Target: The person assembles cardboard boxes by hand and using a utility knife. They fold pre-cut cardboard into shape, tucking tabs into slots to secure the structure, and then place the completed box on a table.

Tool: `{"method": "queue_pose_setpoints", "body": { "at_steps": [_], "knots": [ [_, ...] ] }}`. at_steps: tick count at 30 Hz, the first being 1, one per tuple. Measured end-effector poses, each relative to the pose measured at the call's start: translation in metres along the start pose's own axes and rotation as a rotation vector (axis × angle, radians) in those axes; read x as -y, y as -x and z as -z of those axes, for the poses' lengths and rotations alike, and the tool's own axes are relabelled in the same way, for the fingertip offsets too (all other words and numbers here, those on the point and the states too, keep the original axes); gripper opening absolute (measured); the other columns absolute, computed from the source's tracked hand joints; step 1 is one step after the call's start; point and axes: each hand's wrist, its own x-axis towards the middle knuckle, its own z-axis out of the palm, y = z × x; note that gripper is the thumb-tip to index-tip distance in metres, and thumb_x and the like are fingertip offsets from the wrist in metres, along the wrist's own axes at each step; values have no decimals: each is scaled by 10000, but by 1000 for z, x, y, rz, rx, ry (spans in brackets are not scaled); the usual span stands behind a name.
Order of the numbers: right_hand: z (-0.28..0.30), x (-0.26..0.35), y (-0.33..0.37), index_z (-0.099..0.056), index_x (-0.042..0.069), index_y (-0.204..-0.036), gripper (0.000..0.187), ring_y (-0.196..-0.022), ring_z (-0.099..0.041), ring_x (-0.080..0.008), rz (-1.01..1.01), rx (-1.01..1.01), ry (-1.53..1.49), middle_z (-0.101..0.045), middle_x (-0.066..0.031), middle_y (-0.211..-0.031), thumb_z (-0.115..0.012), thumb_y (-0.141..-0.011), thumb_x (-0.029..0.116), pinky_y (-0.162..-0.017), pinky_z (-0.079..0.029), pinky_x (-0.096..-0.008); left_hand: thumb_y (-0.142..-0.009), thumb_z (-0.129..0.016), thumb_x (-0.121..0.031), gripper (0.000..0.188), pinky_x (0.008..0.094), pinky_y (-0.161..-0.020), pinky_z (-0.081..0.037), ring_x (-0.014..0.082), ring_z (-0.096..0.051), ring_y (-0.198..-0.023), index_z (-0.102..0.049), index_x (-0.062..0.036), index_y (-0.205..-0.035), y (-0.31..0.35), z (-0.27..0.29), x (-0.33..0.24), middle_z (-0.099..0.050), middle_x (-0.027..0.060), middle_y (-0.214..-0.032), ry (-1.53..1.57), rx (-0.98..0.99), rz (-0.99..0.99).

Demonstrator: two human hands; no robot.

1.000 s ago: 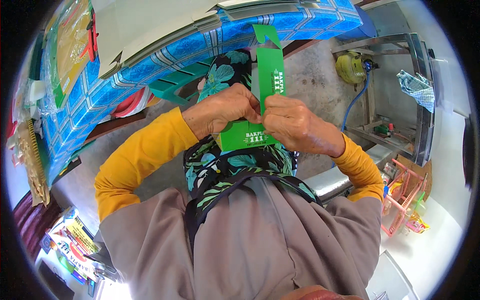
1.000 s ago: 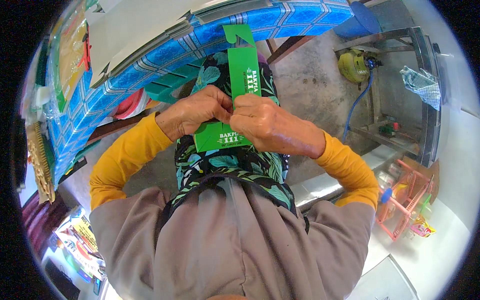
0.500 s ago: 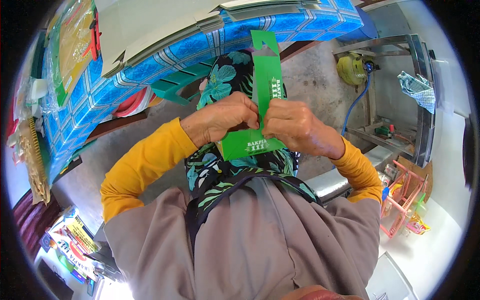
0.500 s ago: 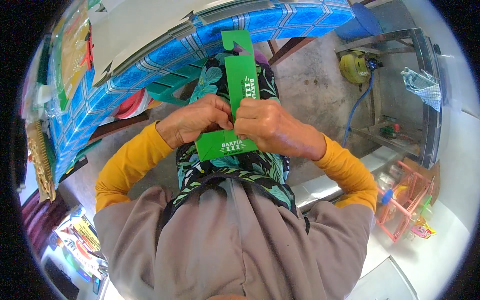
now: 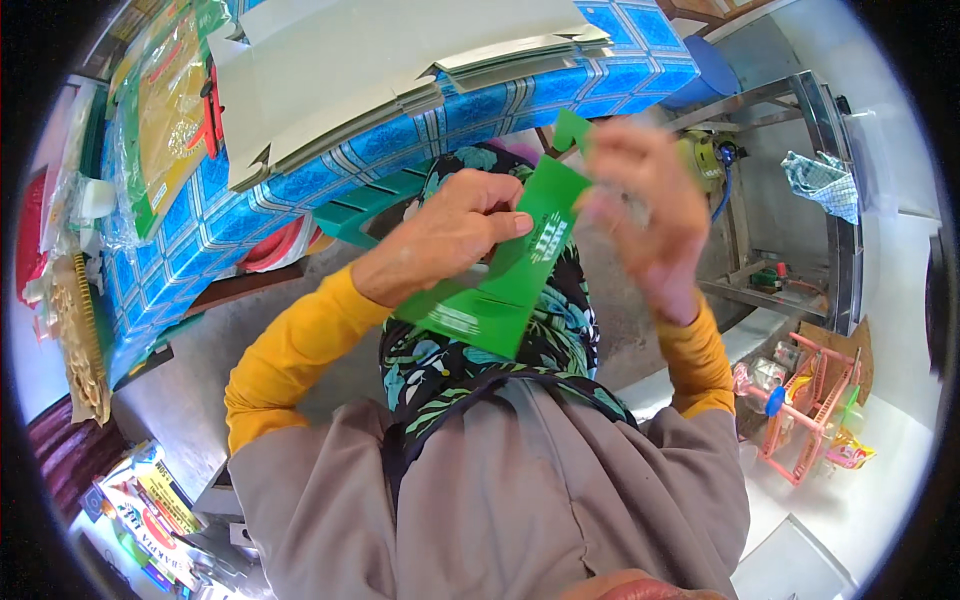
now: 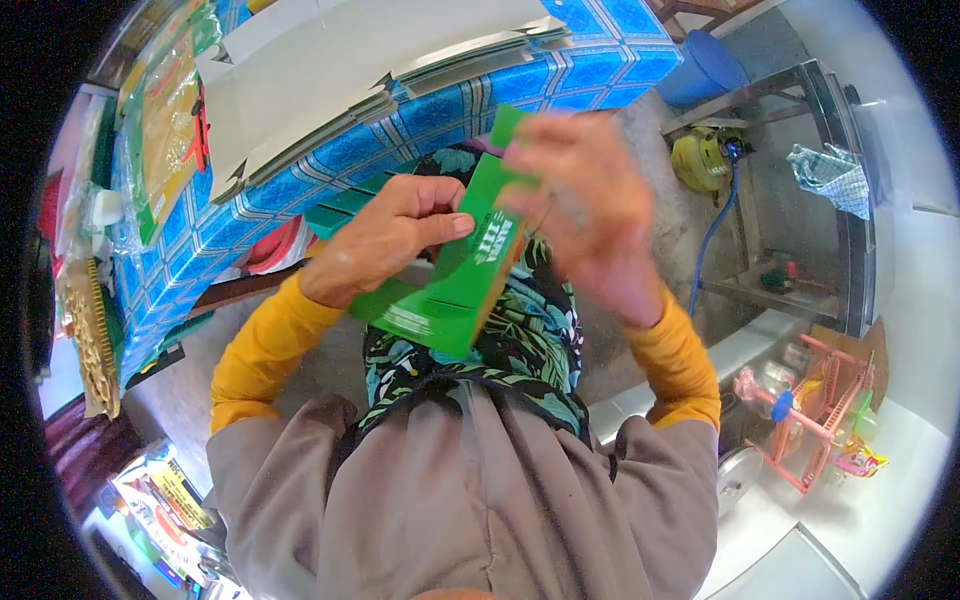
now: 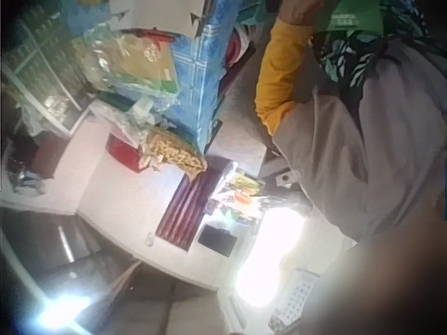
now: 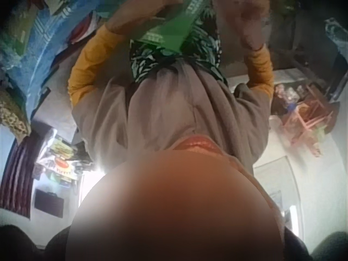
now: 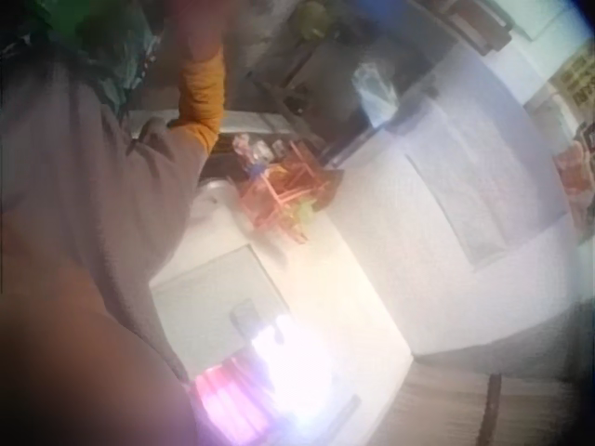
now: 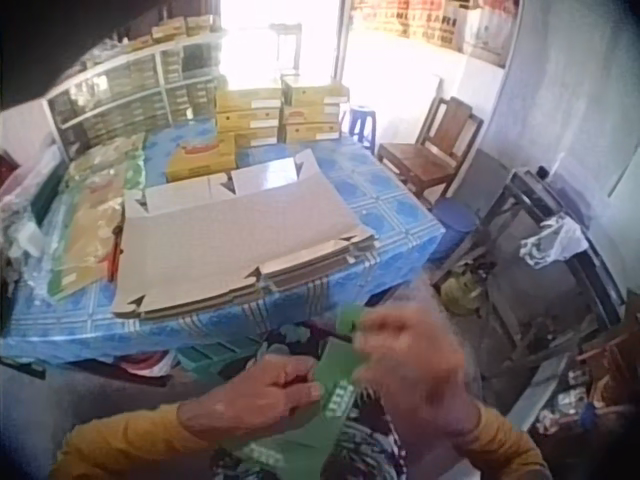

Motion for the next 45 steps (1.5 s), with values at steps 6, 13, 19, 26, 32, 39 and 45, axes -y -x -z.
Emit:
{"method": "queue_pose_setpoints", "body": {
  "at_steps": [6, 13, 19, 26, 32, 39, 45],
  "knots": [
    [3, -57, 16, -705, -17, -988, 200, -837, -621, -128, -685, 108, -706, -690, -51, -939, -762, -809, 52, -756, -488, -267, -923, -657, -176, 167, 222, -636, -443, 54, -559, -715, -688, -12, -921, -1, 9, -16, -648, -40, -807, -419, 88, -74],
    [4, -36, 11, -739, 2, -938, 201, -758, -626, -123, -339, 274, -607, -700, -58, -850, -770, -741, -21, -667, -486, -264, -798, -769, -78, 128, 234, -723, -508, 104, -641, -735, -752, 7, -892, -10, 7, 11, -720, 44, -820, 158, -27, 189],
    [-12, -34, 18, -728, 21, -889, 219, -724, -620, -253, -90, 334, -432, -634, -104, -757, -781, -678, -3, -650, -485, -349, -802, -748, -58, 100, 238, -702, -497, 102, -627, -711, -745, 10, -877, -21, 1, 20, -708, 29, -797, 129, -43, 215],
    [-24, -29, 20, -711, 37, -920, 272, -694, -554, -288, 98, 325, -341, -581, -89, -722, -733, -658, -34, -642, -437, -392, -809, -722, -51, 82, 238, -690, -485, 97, -617, -717, -737, 5, -867, -20, 4, 30, -699, 24, -795, 180, 0, 216],
    [-24, -30, 20, -725, 81, -925, 318, -731, -546, -249, 190, 296, -215, -558, -50, -738, -748, -621, -9, -622, -427, -368, -800, -708, -34, 86, 228, -708, -480, 94, -615, -729, -738, 11, -868, -18, -1, 30, -697, 21, -803, 186, -23, 193],
    [-24, -31, 23, -722, 91, -941, 354, -756, -545, -218, 58, 350, -322, -563, -39, -815, -815, -604, 36, -618, -438, -324, -818, -705, -63, 118, 227, -707, -479, 83, -613, -750, -743, 9, -904, -16, 2, 28, -705, 13, -840, 134, 66, 87],
    [-10, -21, 38, -675, 41, -1124, 396, -923, -599, -161, -524, 404, -670, -658, -51, -986, -799, -773, 176, -790, -484, -302, -789, -708, -66, 82, 289, -608, -458, 170, -606, -660, -686, 9, -815, 22, -29, 23, -649, 85, -731, -266, 91, -344]
  ]
}}
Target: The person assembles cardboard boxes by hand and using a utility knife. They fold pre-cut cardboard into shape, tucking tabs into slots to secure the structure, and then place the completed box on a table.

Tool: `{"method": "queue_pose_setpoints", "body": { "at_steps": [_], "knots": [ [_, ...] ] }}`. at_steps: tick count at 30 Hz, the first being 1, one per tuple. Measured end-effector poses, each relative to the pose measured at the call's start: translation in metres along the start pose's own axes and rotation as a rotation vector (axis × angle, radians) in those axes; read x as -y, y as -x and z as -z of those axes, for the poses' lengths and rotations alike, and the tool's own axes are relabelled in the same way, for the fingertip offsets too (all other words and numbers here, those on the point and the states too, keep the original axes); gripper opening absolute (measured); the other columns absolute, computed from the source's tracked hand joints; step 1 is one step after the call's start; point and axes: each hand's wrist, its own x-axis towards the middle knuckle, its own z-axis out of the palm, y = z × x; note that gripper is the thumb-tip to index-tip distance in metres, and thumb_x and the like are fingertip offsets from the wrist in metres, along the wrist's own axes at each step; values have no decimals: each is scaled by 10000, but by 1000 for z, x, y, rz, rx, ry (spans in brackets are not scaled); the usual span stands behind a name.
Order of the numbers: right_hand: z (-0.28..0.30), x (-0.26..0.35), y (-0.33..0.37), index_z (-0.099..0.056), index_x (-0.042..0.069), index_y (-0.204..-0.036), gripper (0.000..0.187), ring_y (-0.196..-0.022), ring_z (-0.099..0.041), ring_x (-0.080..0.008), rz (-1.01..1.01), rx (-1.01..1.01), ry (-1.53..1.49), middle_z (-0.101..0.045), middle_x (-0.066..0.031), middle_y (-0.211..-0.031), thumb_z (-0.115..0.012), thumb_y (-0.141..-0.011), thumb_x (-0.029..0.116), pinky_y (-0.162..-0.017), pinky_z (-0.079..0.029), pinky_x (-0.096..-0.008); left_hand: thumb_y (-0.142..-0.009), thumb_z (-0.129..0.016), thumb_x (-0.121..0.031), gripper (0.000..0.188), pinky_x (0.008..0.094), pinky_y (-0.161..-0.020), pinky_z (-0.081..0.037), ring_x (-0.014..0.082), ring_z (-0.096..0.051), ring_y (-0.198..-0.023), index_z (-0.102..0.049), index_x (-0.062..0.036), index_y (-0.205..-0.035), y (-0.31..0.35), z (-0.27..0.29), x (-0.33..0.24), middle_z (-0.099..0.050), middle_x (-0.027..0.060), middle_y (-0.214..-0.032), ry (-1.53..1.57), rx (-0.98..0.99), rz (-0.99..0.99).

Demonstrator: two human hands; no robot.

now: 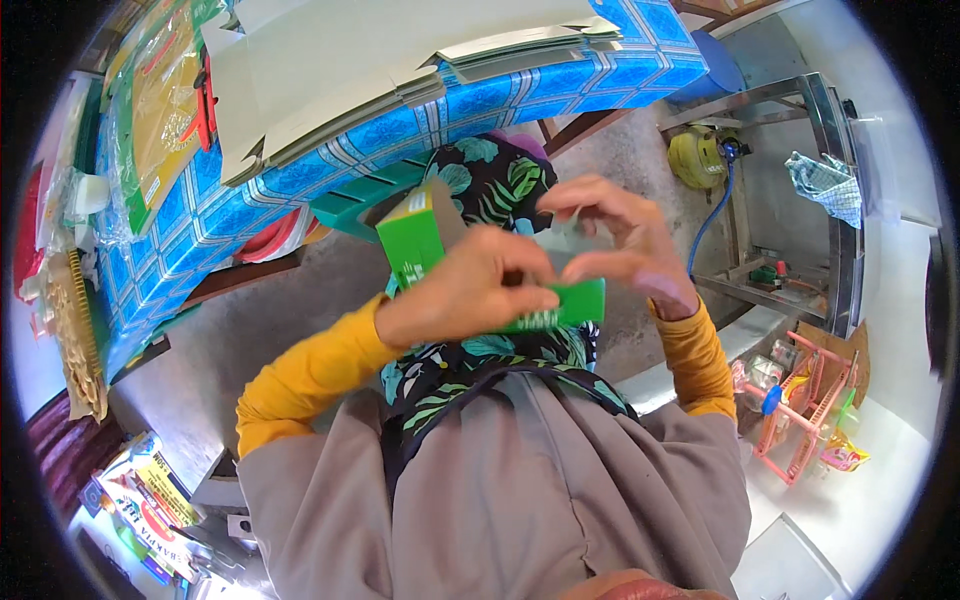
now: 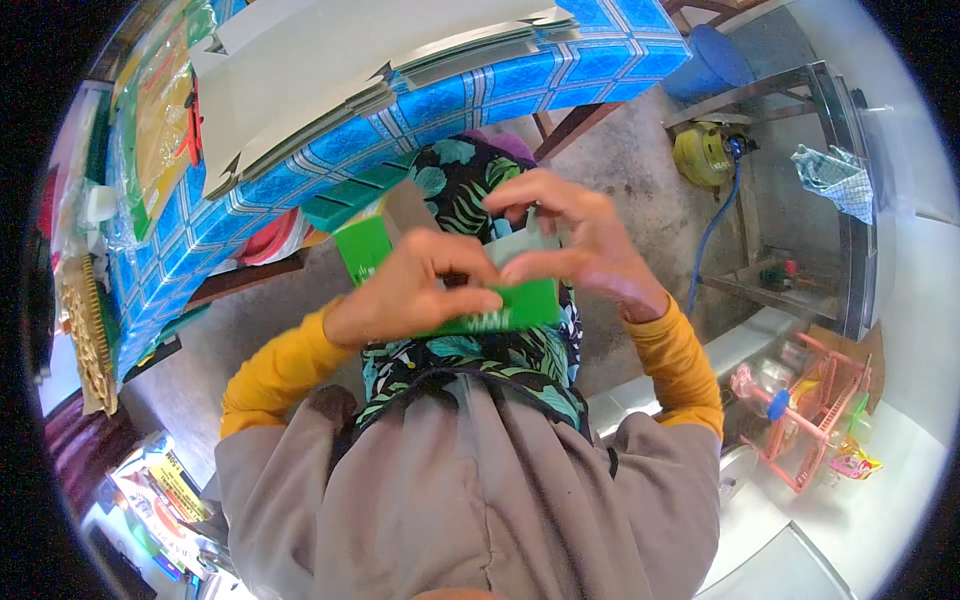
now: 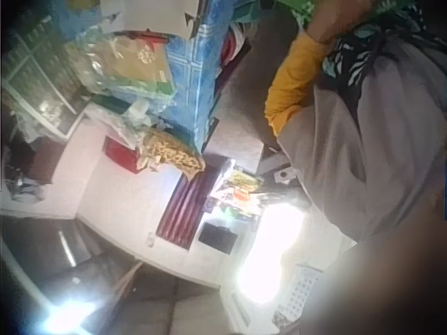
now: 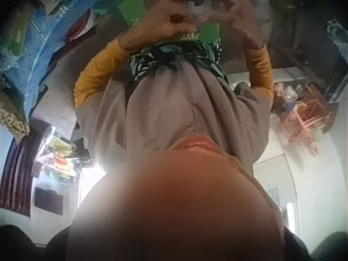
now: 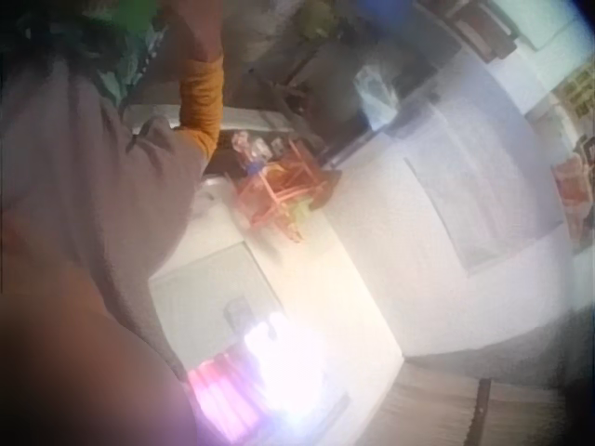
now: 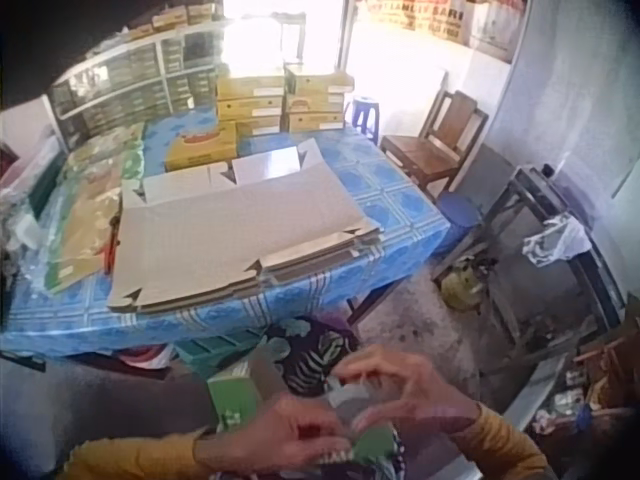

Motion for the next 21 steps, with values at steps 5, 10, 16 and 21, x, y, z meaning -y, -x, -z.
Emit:
{"method": "queue_pose_setpoints", "body": {
  "at_steps": [5, 10, 16, 21],
  "knots": [
    [20, -64, 39, -621, -8, -1238, 478, -1085, -583, -161, -388, -309, 78, -655, -99, -1168, -652, -915, 343, -947, -443, -317, -749, -696, -13, 87, 358, -577, -469, 272, -579, -667, -623, -3, -795, 25, -29, -29, -535, 107, -745, -227, 49, -335],
    [15, -76, 52, -593, -25, -1281, 449, -1130, -590, -187, -571, -211, -685, -647, -128, -1205, -619, -937, 262, -982, -448, -313, -673, -673, -50, 165, 404, -618, -488, 263, -570, -726, -511, -43, -702, 17, -38, -19, -469, 90, -751, -435, 134, -485],
    [15, -56, 26, -616, 29, -1274, 330, -1078, -631, -221, -141, -536, 122, -665, -122, -1192, -591, -955, 110, -935, -479, -314, -744, -750, -188, 291, 396, -737, -525, 351, -606, -911, -670, -16, -965, 8, -32, 42, -617, 166, -954, -970, 9, -63],
    [-27, -58, 26, -696, 75, -1176, 412, -985, -642, -330, 419, -442, 487, -636, -210, -1164, -580, -804, -59, -867, -515, -369, -893, -728, -171, 208, 263, -658, -526, 132, -649, -721, -713, 12, -992, -11, -28, 19, -711, 67, -880, 701, -547, 251]
  ]
}}
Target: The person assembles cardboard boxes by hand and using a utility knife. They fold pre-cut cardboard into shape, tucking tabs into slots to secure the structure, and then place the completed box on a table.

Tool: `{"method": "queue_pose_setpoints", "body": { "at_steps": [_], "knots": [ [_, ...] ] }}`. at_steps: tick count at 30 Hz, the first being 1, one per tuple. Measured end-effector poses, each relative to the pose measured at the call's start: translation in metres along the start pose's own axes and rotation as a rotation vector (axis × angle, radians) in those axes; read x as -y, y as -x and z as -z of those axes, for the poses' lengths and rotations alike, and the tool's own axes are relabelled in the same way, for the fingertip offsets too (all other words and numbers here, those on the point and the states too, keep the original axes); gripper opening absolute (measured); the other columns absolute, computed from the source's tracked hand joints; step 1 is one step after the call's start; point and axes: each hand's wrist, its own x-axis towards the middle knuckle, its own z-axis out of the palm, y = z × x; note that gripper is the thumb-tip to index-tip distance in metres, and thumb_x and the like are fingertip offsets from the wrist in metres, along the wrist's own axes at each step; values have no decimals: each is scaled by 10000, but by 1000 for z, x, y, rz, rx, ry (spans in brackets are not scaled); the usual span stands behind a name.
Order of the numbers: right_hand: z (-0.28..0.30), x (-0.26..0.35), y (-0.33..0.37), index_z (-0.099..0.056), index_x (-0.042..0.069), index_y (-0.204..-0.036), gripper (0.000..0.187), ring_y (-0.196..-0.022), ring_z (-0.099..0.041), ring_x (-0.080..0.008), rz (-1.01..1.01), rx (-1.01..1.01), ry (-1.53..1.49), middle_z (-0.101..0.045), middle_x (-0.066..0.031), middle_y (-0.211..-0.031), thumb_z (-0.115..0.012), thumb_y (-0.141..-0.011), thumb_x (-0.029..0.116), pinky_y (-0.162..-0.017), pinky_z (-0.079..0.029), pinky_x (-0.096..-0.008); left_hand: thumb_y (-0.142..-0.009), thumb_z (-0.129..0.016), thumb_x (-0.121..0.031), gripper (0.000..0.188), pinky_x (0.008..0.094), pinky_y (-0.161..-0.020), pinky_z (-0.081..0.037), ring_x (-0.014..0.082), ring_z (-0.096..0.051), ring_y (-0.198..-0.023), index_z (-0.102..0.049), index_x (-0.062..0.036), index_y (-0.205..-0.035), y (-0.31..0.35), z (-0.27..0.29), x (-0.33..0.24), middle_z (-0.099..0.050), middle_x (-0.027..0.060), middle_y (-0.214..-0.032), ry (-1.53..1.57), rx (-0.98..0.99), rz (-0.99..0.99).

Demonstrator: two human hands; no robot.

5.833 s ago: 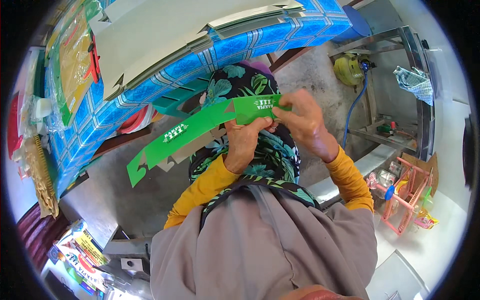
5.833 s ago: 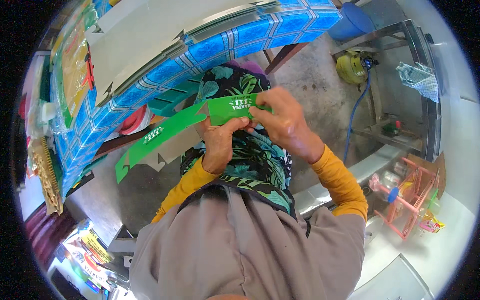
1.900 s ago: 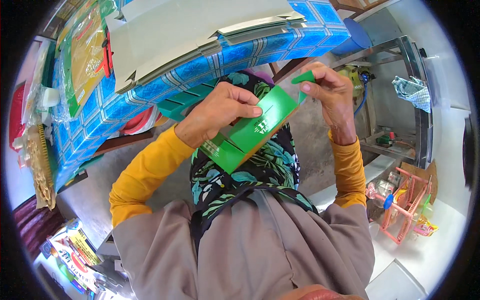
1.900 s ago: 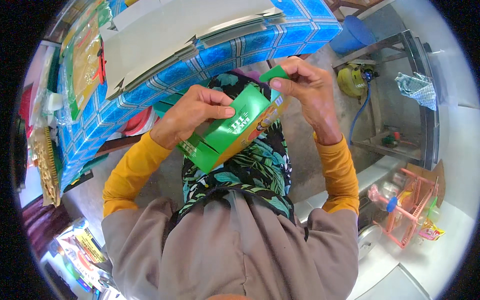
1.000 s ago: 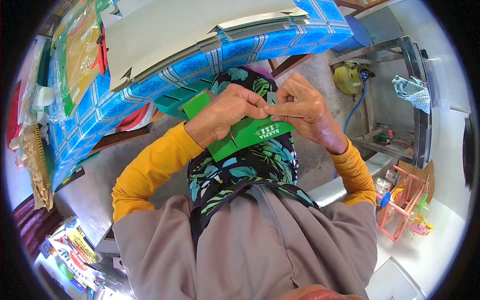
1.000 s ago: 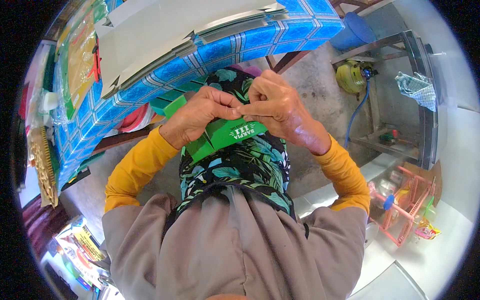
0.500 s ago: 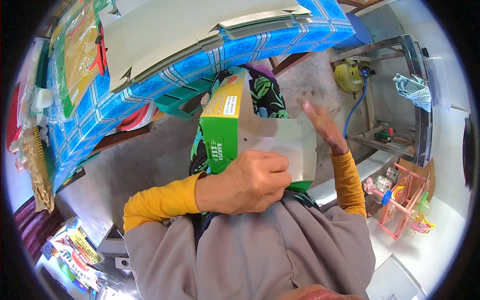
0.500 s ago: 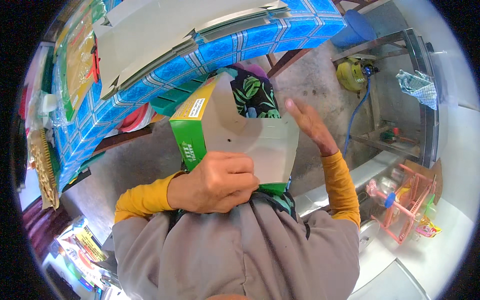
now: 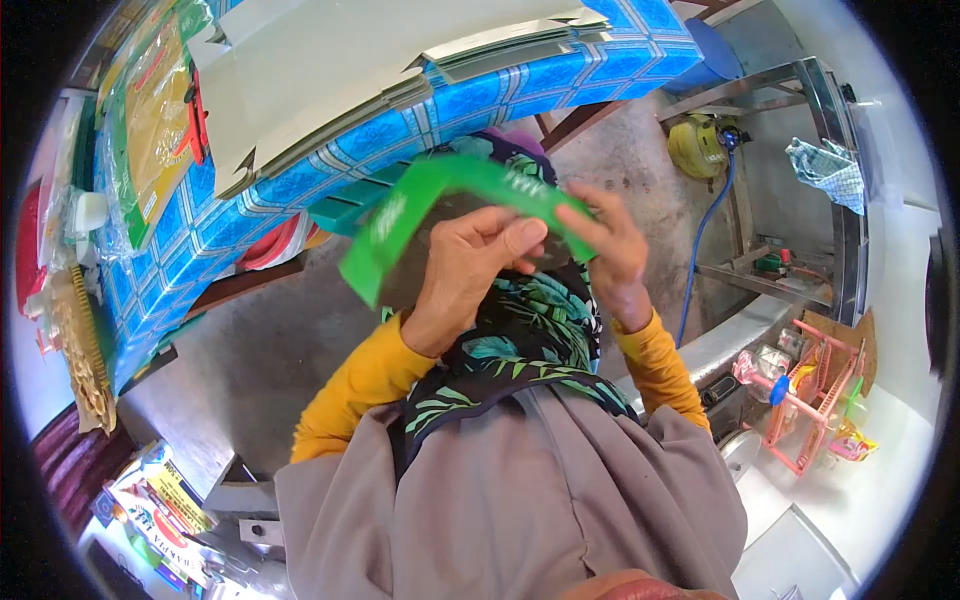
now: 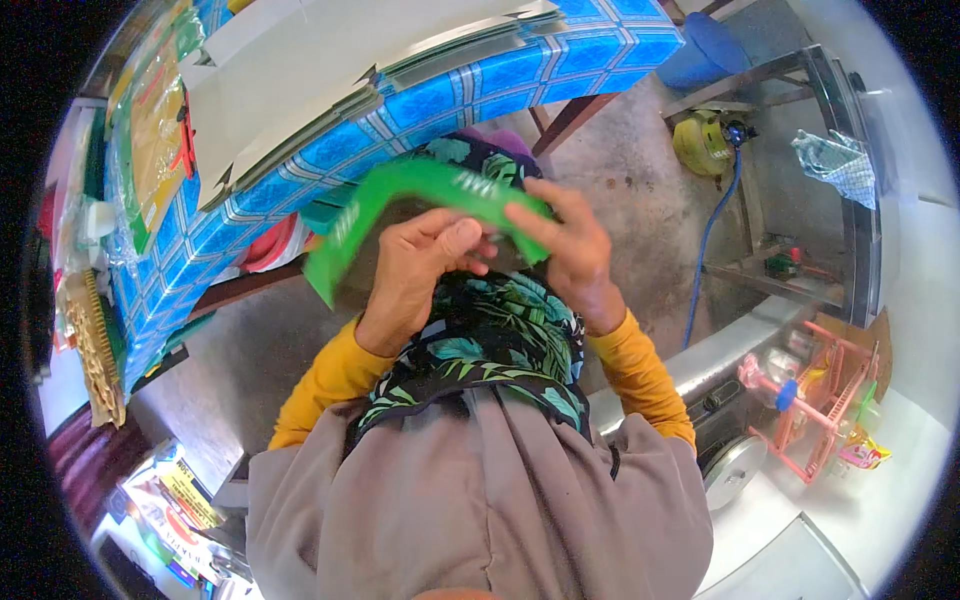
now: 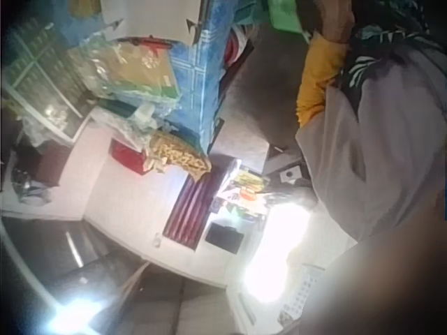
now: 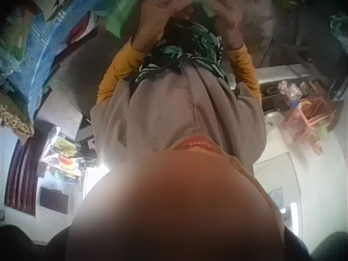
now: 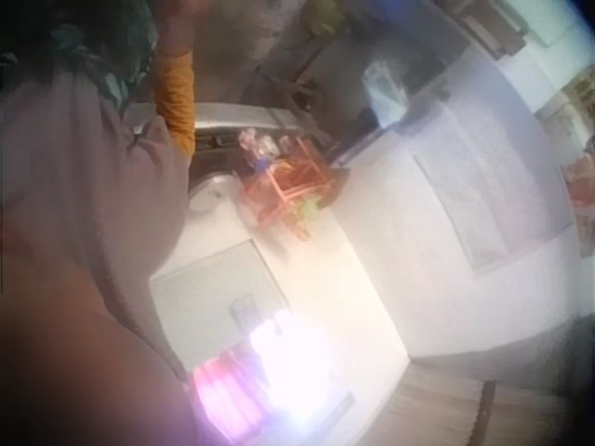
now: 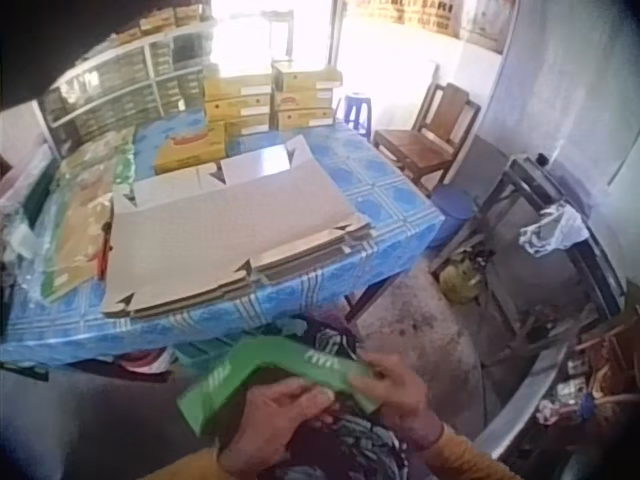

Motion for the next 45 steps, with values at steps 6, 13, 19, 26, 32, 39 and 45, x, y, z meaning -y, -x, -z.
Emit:
{"method": "queue_pose_setpoints", "body": {
  "at_steps": [6, 13, 19, 26, 32, 39, 45],
  "knots": [
    [-2, 11, 2, -743, 114, -1083, 458, -938, -635, -333, 159, 29, 146, -631, -196, -1138, -647, -670, -61, -748, -532, -362, -908, -696, -119, 127, 255, -649, -511, 121, -632, -707, -709, -21, -988, -10, 26, 19, -703, 47, -872, 171, -77, 53],
    [16, 33, 8, -727, 50, -1043, 444, -734, -580, -240, -35, 81, 140, -571, -80, -851, -707, -615, -62, -586, -467, -336, -882, -705, -84, 123, 258, -654, -536, 130, -654, -715, -704, -19, -987, -18, 30, 21, -706, 46, -877, 135, -18, 123],
    [-3, 50, 11, -699, 9, -1017, 386, -690, -580, -253, -70, 45, 224, -546, -86, -805, -717, -639, -67, -566, -474, -354, -852, -684, -26, 135, 285, -704, -575, 179, -690, -761, -699, 11, -981, -6, 22, 23, -716, 97, -902, 103, 73, 173],
    [-10, 50, 15, -661, -51, -952, 294, -690, -595, -271, 7, 46, 283, -553, -103, -802, -732, -668, -17, -564, -493, -358, -868, -665, -33, 134, 288, -738, -562, 165, -686, -789, -698, 23, -986, 5, 15, 35, -716, 97, -910, 0, 63, 111],
    [-14, 50, 15, -676, -43, -963, 271, -682, -609, -278, -4, 87, 225, -592, -123, -819, -718, -696, -58, -564, -489, -365, -877, -652, -24, 161, 280, -753, -546, 162, -678, -788, -687, 26, -1026, 13, 14, 37, -717, 93, -916, -26, 38, 49],
    [9, 41, -12, -660, 18, -971, 331, -871, -621, -310, -83, 186, 107, -636, -155, -1004, -805, -677, 60, -730, -521, -389, -882, -658, -52, 165, 307, -787, -542, 166, -673, -832, -682, 8, -1033, 10, 37, 40, -714, 76, -907, -111, 212, 88],
    [-6, 32, 5, -590, 23, -1041, 427, -922, -610, -349, -155, 214, -42, -637, -175, -1055, -795, -667, 33, -786, -511, -412, -878, -635, -52, 177, 298, -788, -500, 132, -642, -856, -695, -29, -1043, -5, 38, 74, -706, 45, -943, -296, 65, -93]
  ]
}}
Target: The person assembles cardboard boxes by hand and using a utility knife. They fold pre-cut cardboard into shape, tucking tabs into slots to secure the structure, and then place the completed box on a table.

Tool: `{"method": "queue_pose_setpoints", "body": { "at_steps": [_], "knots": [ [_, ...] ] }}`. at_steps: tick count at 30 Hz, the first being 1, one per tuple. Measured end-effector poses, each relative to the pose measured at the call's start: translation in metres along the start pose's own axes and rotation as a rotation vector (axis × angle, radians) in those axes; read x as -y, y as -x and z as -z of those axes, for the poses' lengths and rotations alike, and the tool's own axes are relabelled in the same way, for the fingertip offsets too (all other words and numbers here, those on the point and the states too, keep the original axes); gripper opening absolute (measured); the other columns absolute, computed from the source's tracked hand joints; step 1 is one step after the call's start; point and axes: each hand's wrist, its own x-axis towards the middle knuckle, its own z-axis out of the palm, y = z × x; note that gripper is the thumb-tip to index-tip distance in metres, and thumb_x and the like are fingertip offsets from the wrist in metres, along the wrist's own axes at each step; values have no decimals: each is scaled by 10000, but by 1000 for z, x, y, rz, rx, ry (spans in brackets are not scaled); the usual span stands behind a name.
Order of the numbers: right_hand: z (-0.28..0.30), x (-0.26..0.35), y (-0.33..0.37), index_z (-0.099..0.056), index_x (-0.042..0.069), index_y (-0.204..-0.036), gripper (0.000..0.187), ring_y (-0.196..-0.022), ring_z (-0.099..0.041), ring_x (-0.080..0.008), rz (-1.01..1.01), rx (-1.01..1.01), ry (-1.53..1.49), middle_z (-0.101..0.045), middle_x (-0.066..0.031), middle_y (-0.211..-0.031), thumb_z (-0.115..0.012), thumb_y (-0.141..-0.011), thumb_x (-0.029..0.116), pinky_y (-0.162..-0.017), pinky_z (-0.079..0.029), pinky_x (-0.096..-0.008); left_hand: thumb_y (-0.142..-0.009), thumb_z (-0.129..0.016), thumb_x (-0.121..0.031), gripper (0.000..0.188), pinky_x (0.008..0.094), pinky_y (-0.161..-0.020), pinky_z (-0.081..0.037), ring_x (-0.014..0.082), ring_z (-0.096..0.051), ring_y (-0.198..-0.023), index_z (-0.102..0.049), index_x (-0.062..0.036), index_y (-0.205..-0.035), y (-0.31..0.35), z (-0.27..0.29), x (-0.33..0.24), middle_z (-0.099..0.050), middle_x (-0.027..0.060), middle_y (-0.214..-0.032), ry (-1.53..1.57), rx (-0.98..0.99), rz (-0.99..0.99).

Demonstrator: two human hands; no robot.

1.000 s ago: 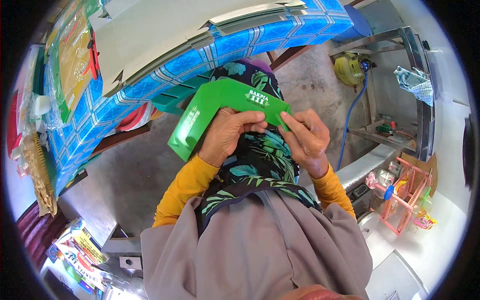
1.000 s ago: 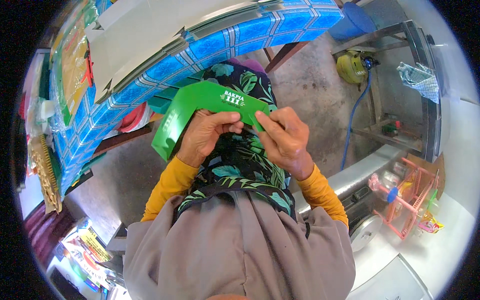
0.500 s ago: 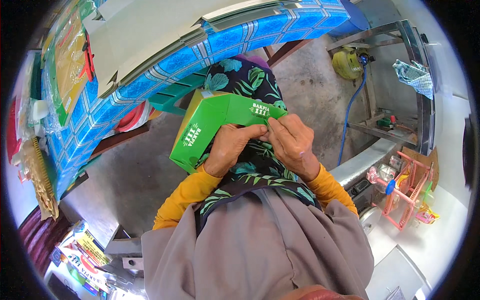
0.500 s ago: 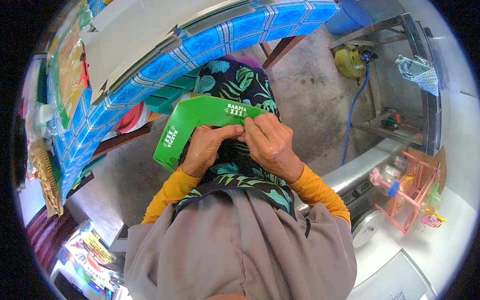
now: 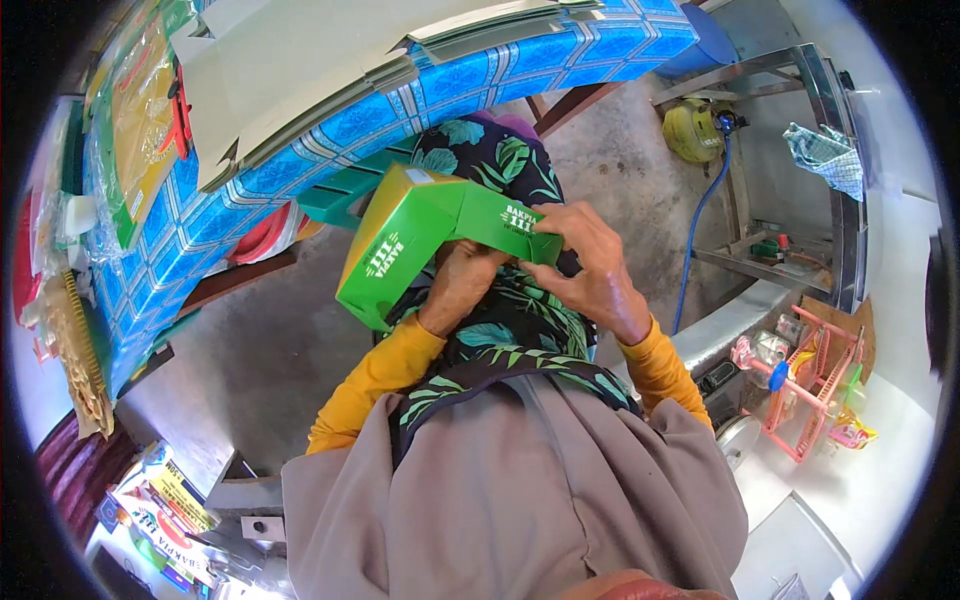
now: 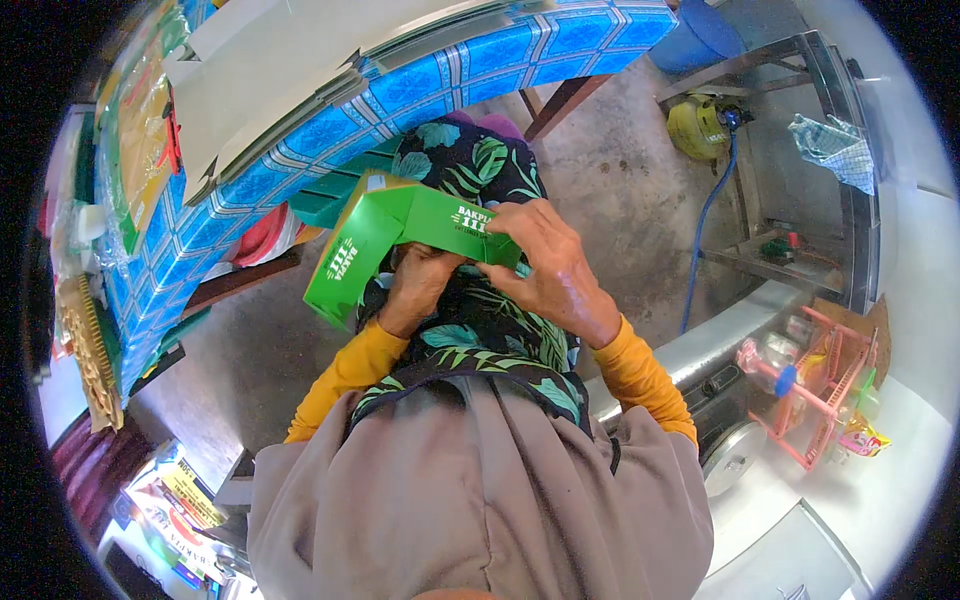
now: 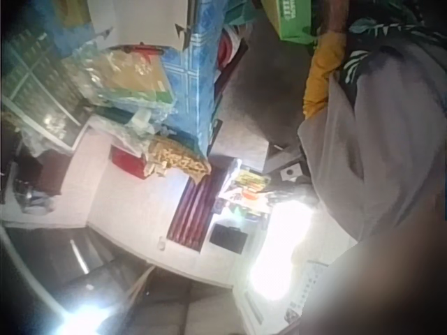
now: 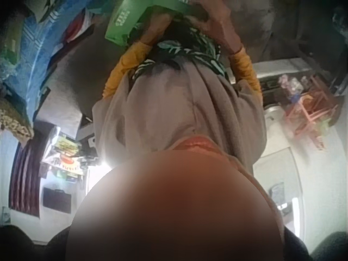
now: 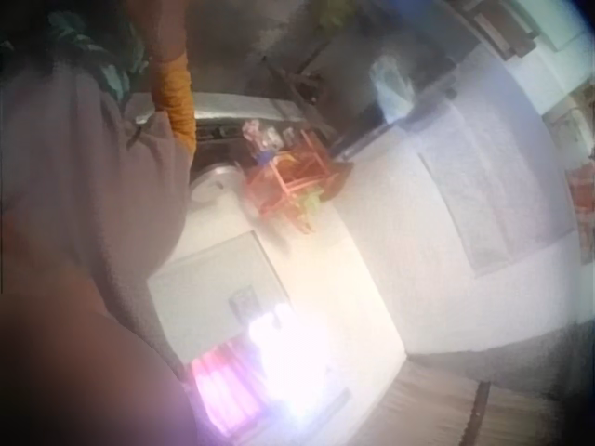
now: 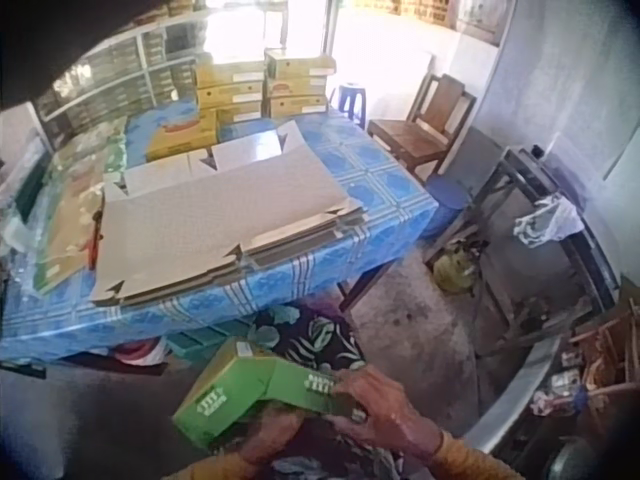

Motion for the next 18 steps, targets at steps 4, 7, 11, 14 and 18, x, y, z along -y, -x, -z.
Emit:
{"method": "queue_pose_setpoints", "body": {
  "at_steps": [4, 7, 11, 14, 18],
  "knots": [
    [-9, -5, 4, -574, 19, -1037, 434, -912, -609, -346, -15, -65, 39, -629, -170, -1012, -784, -658, 36, -771, -508, -411, -891, -623, -64, 171, 275, -790, -491, 115, -632, -859, -693, -12, -1038, -16, -14, 11, -697, 23, -966, -42, -92, 30],
    [-15, -4, 3, -572, 17, -1043, 440, -883, -606, -345, -146, -117, 69, -616, -162, -953, -776, -654, 45, -752, -502, -413, -892, -619, -74, 172, 265, -792, -495, 112, -634, -851, -690, 3, -1029, -20, -16, 3, -696, 20, -961, 158, -193, 28],
    [-19, 2, 0, -581, 16, -1032, 426, -860, -603, -351, -58, -146, 182, -602, -156, -930, -806, -679, 93, -744, -496, -416, -904, -620, -74, 270, 290, -822, -518, 151, -648, -920, -624, 26, -1155, -11, -8, -37, -678, 74, -1068, 367, -241, -207],
    [-11, 11, -8, -608, 11, -1017, 366, -877, -603, -349, -84, -80, 55, -603, -158, -958, -798, -717, 98, -759, -498, -411, -891, -625, -28, 347, 294, -858, -510, 158, -629, -982, -570, 30, -1229, -6, -6, -48, -651, 90, -1131, 269, -254, -366],
    [0, 11, -33, -651, -3, -1038, 279, -915, -607, -338, -20, -180, -50, -612, -168, -1003, -733, -776, 44, -796, -506, -406, -834, -631, 59, 347, 282, -833, -499, 143, -622, -933, -587, 22, -1176, -4, -6, -61, -650, 57, -1043, 118, -228, -241]
  ]
}}
